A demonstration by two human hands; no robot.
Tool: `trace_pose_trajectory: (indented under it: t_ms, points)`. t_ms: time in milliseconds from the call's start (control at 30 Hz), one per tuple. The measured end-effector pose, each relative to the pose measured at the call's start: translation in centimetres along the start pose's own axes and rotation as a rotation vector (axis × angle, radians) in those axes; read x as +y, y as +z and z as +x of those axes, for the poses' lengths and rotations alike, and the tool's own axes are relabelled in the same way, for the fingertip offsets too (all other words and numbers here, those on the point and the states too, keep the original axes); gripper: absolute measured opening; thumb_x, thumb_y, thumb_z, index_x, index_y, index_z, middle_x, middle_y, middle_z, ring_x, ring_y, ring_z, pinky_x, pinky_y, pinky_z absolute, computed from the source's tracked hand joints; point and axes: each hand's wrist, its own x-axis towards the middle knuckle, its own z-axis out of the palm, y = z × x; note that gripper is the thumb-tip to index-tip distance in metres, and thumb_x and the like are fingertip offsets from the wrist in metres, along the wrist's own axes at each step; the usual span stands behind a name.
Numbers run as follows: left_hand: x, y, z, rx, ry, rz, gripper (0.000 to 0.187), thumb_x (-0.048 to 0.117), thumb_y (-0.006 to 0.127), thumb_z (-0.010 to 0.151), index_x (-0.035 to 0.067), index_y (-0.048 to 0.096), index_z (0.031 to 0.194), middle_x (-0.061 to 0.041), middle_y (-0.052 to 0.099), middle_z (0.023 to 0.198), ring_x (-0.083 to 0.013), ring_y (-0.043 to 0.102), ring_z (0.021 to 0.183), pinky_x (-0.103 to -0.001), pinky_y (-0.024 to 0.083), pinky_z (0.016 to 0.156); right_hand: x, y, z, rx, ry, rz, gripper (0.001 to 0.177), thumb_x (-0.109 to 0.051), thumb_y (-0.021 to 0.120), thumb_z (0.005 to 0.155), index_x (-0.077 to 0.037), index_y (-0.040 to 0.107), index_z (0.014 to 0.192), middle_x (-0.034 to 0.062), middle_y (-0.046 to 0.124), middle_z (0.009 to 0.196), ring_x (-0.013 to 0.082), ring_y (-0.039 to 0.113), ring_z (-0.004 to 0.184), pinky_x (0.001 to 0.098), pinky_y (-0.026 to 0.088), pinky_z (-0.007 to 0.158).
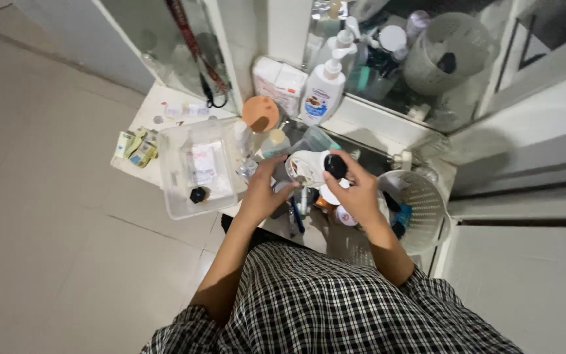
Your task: The person removes various personal care items from a white basket and places them on a bathroom vanity. They handle bottles, jars, tubes, and small containers, arranging them on the countertop and a small tray. The person also moves items between a clear plastic bin and the vanity surface.
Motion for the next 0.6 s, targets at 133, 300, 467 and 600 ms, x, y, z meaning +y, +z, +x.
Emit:
trace_pose_trajectory:
  t_ms: [133, 300, 467, 600]
  points:
    - [4.0, 0.9, 2.2, -0.123, 0.169, 0.018, 0.096, 0.035, 0.097, 0.063, -0.006, 0.052, 0.137, -0.033, 0.056, 0.132, -0.0528, 0.052, 0.129, -0.060, 0.040, 0.110, 0.0, -4.0, -0.4, 0.025, -0.038, 0.040, 0.043, -0.005, 0.080, 0.083, -0.004, 0.072, 0.125, 0.0166, 0.074, 0.120, 0.0288, 0.069, 0.114, 0.0381, 0.054, 0.096]
    - [3.9, 4.0, 2.8, -0.543, -0.164, -0.211, 0.043, 0.039, 0.095, 0.065, 0.013, 0.076, 0.093, -0.003, 0.068, 0.068, -0.0161, 0.060, 0.069, -0.031, 0.046, 0.062, -0.5, -6.2, -0.9, 0.070, 0.125, 0.200, 0.029, -0.010, 0.059, 0.101, -0.004, 0.071, 0.127, 0.0139, 0.073, 0.121, 0.0184, 0.065, 0.114, 0.0357, 0.053, 0.099]
    - [1.7, 7.2, 1.7, -0.472, -0.187, -0.218, 0.050, 0.038, 0.094, 0.072, 0.005, 0.076, 0.106, -0.019, 0.071, 0.087, -0.0330, 0.067, 0.082, -0.041, 0.050, 0.069, 0.0, -8.7, 0.7, -0.016, 0.036, -0.079, 0.027, -0.018, 0.065, 0.101, -0.009, 0.074, 0.125, 0.0125, 0.073, 0.109, 0.0265, 0.069, 0.101, 0.0367, 0.056, 0.085]
    - [2.7, 7.0, 1.0, -0.451, -0.238, -0.181, 0.056, 0.038, 0.095, 0.069, 0.007, 0.076, 0.112, -0.023, 0.074, 0.106, -0.0413, 0.071, 0.104, -0.047, 0.056, 0.081, 0.5, -8.9, 0.9, 0.000, -0.132, -0.208, 0.025, -0.021, 0.062, 0.104, -0.006, 0.077, 0.117, 0.0133, 0.070, 0.093, 0.0283, 0.070, 0.081, 0.0362, 0.057, 0.069]
